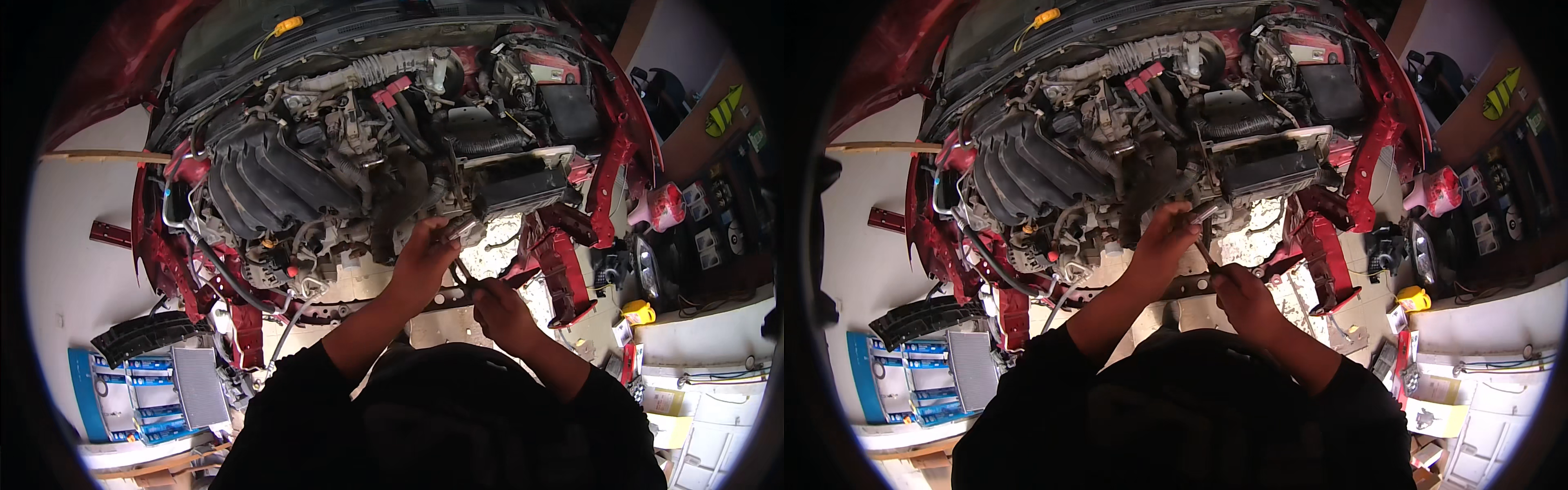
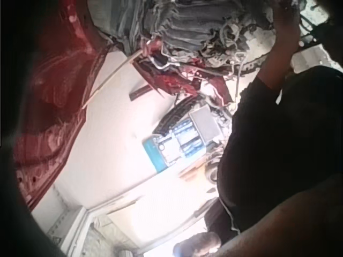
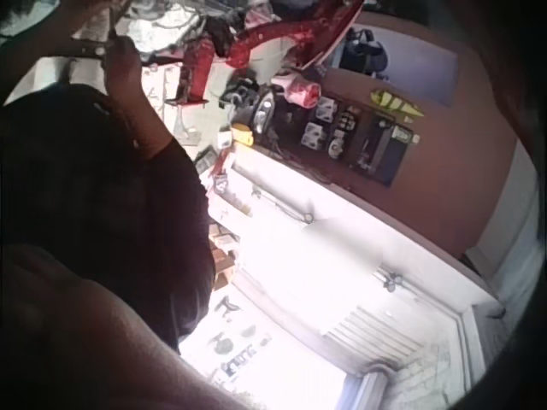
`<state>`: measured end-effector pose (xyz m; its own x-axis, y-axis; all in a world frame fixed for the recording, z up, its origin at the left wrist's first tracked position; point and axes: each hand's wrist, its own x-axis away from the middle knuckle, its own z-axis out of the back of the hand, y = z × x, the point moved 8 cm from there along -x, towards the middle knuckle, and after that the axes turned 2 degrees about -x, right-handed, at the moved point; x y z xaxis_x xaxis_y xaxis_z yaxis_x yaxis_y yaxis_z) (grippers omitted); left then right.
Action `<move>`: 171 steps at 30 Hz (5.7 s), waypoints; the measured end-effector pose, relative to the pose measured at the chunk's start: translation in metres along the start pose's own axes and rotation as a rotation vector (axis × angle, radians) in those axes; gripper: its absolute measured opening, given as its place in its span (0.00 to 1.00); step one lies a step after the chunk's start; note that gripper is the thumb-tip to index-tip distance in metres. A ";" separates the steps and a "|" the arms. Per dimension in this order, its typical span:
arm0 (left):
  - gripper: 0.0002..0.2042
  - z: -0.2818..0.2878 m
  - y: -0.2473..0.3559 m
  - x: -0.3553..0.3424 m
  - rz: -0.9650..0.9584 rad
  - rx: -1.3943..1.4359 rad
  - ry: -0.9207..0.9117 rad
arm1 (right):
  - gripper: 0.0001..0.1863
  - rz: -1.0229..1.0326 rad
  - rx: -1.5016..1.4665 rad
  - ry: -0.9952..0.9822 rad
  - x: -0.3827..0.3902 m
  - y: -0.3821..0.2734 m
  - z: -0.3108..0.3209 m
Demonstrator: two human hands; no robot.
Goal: The person works on a car engine with the hood open, using a wrench to loosen and tighten bolts on engine components. They retrieve tools from a box, reposition hoses, and adjust parts within the engine bay.
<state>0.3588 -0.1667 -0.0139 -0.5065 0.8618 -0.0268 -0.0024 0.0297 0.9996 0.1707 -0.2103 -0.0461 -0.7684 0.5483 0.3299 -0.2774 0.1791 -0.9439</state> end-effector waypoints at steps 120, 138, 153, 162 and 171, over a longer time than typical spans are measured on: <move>0.46 0.084 -0.025 -0.175 0.501 0.213 -0.212 | 0.17 -0.105 -0.130 0.035 -0.155 -0.054 -0.044; 0.47 0.080 -0.019 -0.177 0.443 0.252 -0.275 | 0.19 0.118 -0.370 0.117 -0.185 -0.108 -0.034; 0.43 0.084 -0.030 -0.177 0.498 0.200 -0.211 | 0.03 -0.014 0.207 0.081 -0.181 -0.086 -0.031; 0.47 0.083 -0.029 -0.178 0.483 0.196 -0.231 | 0.20 0.051 -0.325 0.060 -0.182 -0.090 -0.031; 0.38 0.084 -0.024 -0.178 0.456 0.255 -0.153 | 0.29 0.101 -0.441 0.054 -0.179 -0.113 -0.033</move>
<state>0.5213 -0.2784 -0.0346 -0.2763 0.8792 0.3882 0.4070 -0.2589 0.8759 0.3583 -0.3018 0.0012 -0.7444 0.6209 0.2457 0.0787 0.4470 -0.8911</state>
